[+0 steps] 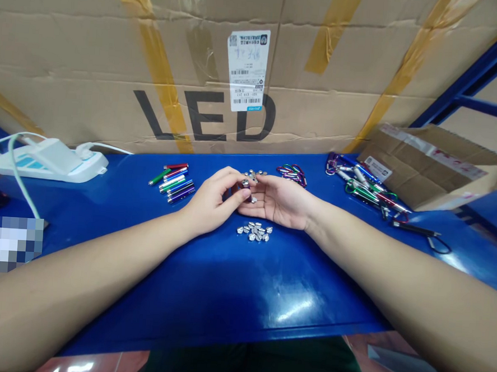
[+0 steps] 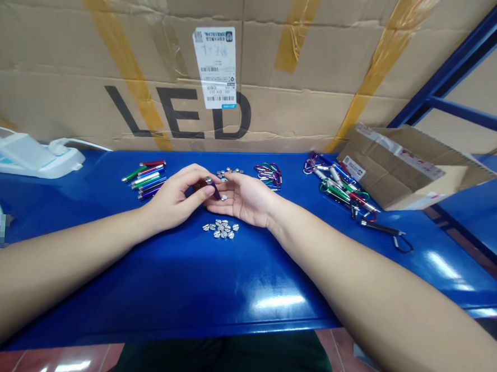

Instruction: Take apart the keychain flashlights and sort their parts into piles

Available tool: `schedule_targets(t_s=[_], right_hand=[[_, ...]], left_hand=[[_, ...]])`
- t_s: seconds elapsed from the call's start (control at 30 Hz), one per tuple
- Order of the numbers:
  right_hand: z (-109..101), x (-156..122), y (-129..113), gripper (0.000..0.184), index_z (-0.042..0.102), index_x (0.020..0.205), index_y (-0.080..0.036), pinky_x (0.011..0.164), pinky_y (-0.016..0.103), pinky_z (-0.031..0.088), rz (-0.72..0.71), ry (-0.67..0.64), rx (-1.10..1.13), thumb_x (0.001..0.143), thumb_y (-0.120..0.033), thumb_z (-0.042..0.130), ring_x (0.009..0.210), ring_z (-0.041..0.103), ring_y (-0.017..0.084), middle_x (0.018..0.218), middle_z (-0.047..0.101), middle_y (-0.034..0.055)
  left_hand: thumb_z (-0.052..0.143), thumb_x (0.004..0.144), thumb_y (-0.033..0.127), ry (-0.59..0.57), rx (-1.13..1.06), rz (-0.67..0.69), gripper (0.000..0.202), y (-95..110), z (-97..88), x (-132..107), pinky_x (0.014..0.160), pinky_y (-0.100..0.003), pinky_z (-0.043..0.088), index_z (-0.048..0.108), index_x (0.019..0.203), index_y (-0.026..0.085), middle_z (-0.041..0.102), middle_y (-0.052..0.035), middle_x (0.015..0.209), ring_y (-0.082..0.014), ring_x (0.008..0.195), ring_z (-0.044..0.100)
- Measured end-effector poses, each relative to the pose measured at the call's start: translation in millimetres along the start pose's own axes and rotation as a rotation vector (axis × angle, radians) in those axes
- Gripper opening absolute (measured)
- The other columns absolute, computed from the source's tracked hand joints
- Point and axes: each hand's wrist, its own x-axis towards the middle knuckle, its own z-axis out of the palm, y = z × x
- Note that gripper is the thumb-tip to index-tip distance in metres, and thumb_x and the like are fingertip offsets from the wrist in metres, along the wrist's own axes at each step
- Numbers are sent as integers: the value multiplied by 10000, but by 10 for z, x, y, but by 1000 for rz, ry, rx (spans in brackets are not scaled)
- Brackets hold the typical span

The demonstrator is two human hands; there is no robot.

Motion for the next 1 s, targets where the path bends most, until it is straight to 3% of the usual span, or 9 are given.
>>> schedule_targets(t_s=[0.23, 0.4, 0.57, 0.63, 0.73, 0.83, 0.93, 1.0], right_hand=[[-26, 2, 3, 282, 626, 1052, -132, 886, 386, 653, -6, -38, -10, 1102, -268, 384, 715, 738, 169, 837, 716, 72], [-7, 10, 7, 243, 639, 1057, -105, 906, 388, 650, 1, 14, -35, 1062, -205, 418, 782, 765, 203, 852, 728, 119], [10, -10, -13, 217, 658, 935, -101, 953, 362, 637, 1, 46, -83, 989, -100, 448, 828, 776, 200, 862, 734, 132], [-21, -15, -46, 204, 674, 913, -96, 989, 349, 620, -60, 53, -155, 946, -49, 479, 841, 772, 184, 887, 746, 133], [-121, 9, -123, 224, 710, 947, -108, 1023, 360, 593, -235, 85, -453, 846, 30, 566, 855, 751, 160, 943, 772, 108], [-230, 58, -215, 274, 732, 938, -142, 990, 381, 585, -430, 167, -953, 767, 46, 630, 847, 723, 170, 914, 782, 65], [-262, 90, -299, 281, 740, 945, -167, 955, 374, 567, -590, 281, -1370, 774, 16, 615, 876, 719, 193, 902, 787, 49], [-232, 91, -337, 287, 748, 989, -172, 937, 350, 550, -610, 310, -1555, 811, -4, 599, 918, 723, 205, 964, 796, 56]], left_hand=[[601, 1021, 360, 39, 13, -29, 218, 0, 19, -3, 844, -332, 540, 712, 1085, 184, 703, -74, 1030, -195, 929, 642], [606, 1015, 342, 67, 31, -58, 201, -11, 18, 4, 871, -344, 540, 709, 1097, 190, 710, -72, 1050, -196, 944, 642], [596, 1017, 338, 112, 18, -99, 207, -34, -3, 10, 858, -341, 531, 707, 1107, 188, 708, -71, 1037, -199, 951, 645], [597, 1017, 355, 157, -32, -145, 218, -54, -13, 10, 840, -337, 529, 697, 1111, 186, 709, -77, 1048, -198, 935, 655], [599, 1017, 383, 186, -133, -228, 238, -91, -12, 13, 827, -333, 537, 679, 1123, 187, 716, -75, 1026, -188, 882, 669], [602, 1012, 384, 178, -160, -261, 234, -113, 1, 22, 812, -325, 542, 681, 1110, 186, 719, -64, 986, -182, 843, 669], [609, 998, 369, 173, -123, -257, 218, -118, 5, 31, 753, -306, 532, 697, 1069, 183, 710, -61, 973, -174, 802, 653], [621, 983, 355, 171, -85, -244, 206, -121, -3, 31, 722, -297, 521, 715, 1043, 183, 690, -55, 948, -163, 762, 624]])
